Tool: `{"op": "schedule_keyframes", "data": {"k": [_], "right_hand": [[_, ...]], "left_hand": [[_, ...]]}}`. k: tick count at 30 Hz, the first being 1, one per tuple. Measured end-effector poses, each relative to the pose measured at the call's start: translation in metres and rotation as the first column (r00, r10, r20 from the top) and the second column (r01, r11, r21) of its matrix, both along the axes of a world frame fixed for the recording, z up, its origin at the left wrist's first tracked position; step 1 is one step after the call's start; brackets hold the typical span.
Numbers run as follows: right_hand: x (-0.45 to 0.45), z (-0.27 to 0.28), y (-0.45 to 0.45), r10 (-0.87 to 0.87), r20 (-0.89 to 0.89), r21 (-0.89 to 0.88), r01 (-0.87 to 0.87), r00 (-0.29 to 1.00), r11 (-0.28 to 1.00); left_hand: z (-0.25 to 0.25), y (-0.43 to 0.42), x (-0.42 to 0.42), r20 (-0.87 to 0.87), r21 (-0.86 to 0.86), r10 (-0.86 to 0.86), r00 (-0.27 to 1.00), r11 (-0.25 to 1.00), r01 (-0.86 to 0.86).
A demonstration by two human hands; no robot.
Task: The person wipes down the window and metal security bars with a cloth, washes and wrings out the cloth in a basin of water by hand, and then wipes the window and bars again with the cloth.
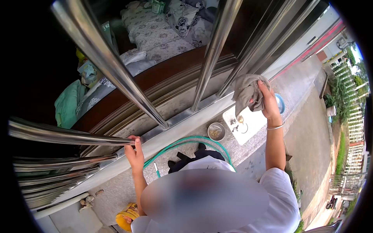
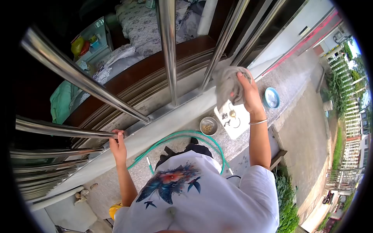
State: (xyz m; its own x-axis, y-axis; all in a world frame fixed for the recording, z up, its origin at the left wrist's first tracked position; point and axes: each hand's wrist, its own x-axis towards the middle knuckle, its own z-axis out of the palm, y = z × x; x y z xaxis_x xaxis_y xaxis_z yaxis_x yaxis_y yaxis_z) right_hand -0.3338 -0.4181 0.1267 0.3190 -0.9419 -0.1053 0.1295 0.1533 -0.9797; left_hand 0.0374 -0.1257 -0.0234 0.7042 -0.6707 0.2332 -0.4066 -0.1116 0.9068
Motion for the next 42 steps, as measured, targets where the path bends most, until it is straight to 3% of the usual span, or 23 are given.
{"op": "schedule_keyframes", "data": {"k": [2,4,6,8,9,11,12,13,14,16,20,23,24,26,28,30,34,36,39,42], "right_hand": [[0.024,-0.015,-0.021,0.060,0.101,-0.060,-0.054,0.993,0.997],[0.053,-0.031,-0.045,0.117,0.146,-0.121,-0.100,0.982,0.988],[0.087,-0.036,-0.075,0.202,0.247,-0.050,-0.196,0.948,0.979],[0.124,-0.030,-0.097,0.396,0.217,-0.189,-0.359,0.892,0.914],[0.148,-0.029,-0.102,0.515,0.170,-0.287,-0.458,0.840,0.842],[0.191,-0.039,-0.116,0.594,-0.206,-0.577,-0.587,0.777,0.568],[0.211,-0.046,-0.113,0.615,-0.326,-0.587,-0.664,0.718,0.464],[0.237,-0.066,-0.124,0.438,-0.613,-0.675,-0.724,0.657,0.142],[0.247,-0.070,-0.115,0.241,-0.791,-0.581,-0.814,0.563,-0.007],[0.269,-0.129,-0.123,0.130,-0.717,-0.697,-0.702,0.684,-0.149],[0.250,-0.125,-0.139,0.053,-0.682,-0.731,-0.682,0.729,-0.015],[0.219,-0.135,-0.193,-0.291,-0.668,-0.742,-0.581,0.685,0.334],[0.210,-0.144,-0.215,-0.392,-0.651,-0.752,-0.483,0.650,0.448],[0.196,-0.149,-0.236,-0.615,-0.652,-0.757,-0.333,0.444,0.562],[0.194,-0.166,-0.254,-0.708,-0.582,-0.812,-0.229,0.401,0.537],[0.193,-0.160,-0.256,-0.765,-0.601,-0.797,-0.245,0.232,0.552],[0.174,-0.149,-0.261,-0.675,-0.738,-0.646,-0.315,0.022,0.696],[0.164,-0.112,-0.231,-0.513,-0.857,-0.510,-0.242,0.055,0.825],[0.149,-0.115,-0.216,-0.605,-0.795,-0.591,-0.293,0.053,0.751],[0.137,-0.111,-0.191,-0.662,-0.745,-0.637,-0.380,0.080,0.671]], "left_hand": [[-0.015,-0.006,-0.001,-0.010,-0.011,0.083,0.996,0.996,-0.083],[-0.018,-0.011,-0.003,-0.141,-0.124,0.134,0.981,0.981,-0.152],[-0.012,-0.015,-0.010,-0.136,-0.134,0.165,0.977,0.974,-0.184],[-0.012,-0.016,-0.010,-0.131,-0.122,0.181,0.975,0.973,-0.197],[-0.008,-0.017,-0.012,-0.123,-0.124,0.199,0.972,0.969,-0.214],[-0.003,-0.018,-0.013,-0.140,-0.049,0.221,0.965,0.972,-0.230],[-0.002,-0.018,-0.011,-0.132,-0.052,0.232,0.964,0.969,-0.240],[-0.003,-0.016,-0.010,-0.130,-0.049,0.205,0.970,0.976,-0.213],[-0.005,-0.015,-0.008,-0.127,-0.048,0.174,0.976,0.982,-0.181],[-0.010,-0.015,-0.009,-0.145,-0.135,0.164,0.976,0.974,-0.184],[-0.005,-0.015,-0.014,-0.201,-0.041,0.228,0.953,0.970,-0.240],[-0.012,-0.012,-0.011,-0.186,-0.045,0.242,0.952,0.966,-0.254],[-0.011,-0.014,-0.012,-0.189,-0.046,0.243,0.951,0.966,-0.256],[-0.003,-0.021,-0.017,-0.203,-0.062,0.267,0.942,0.957,-0.285],[-0.012,-0.019,-0.011,-0.193,-0.119,0.227,0.955,0.960,-0.252],[-0.010,-0.017,-0.008,-0.096,-0.091,0.198,0.976,0.974,-0.206],[-0.001,-0.019,-0.010,0.026,0.011,0.260,0.965,0.966,-0.260],[0.008,-0.023,-0.016,0.019,-0.014,0.276,0.961,0.961,-0.276],[0.010,-0.023,-0.014,0.238,0.001,0.276,0.931,0.959,-0.285],[0.013,-0.024,-0.013,0.242,0.047,0.294,0.925,0.948,-0.314]]}}
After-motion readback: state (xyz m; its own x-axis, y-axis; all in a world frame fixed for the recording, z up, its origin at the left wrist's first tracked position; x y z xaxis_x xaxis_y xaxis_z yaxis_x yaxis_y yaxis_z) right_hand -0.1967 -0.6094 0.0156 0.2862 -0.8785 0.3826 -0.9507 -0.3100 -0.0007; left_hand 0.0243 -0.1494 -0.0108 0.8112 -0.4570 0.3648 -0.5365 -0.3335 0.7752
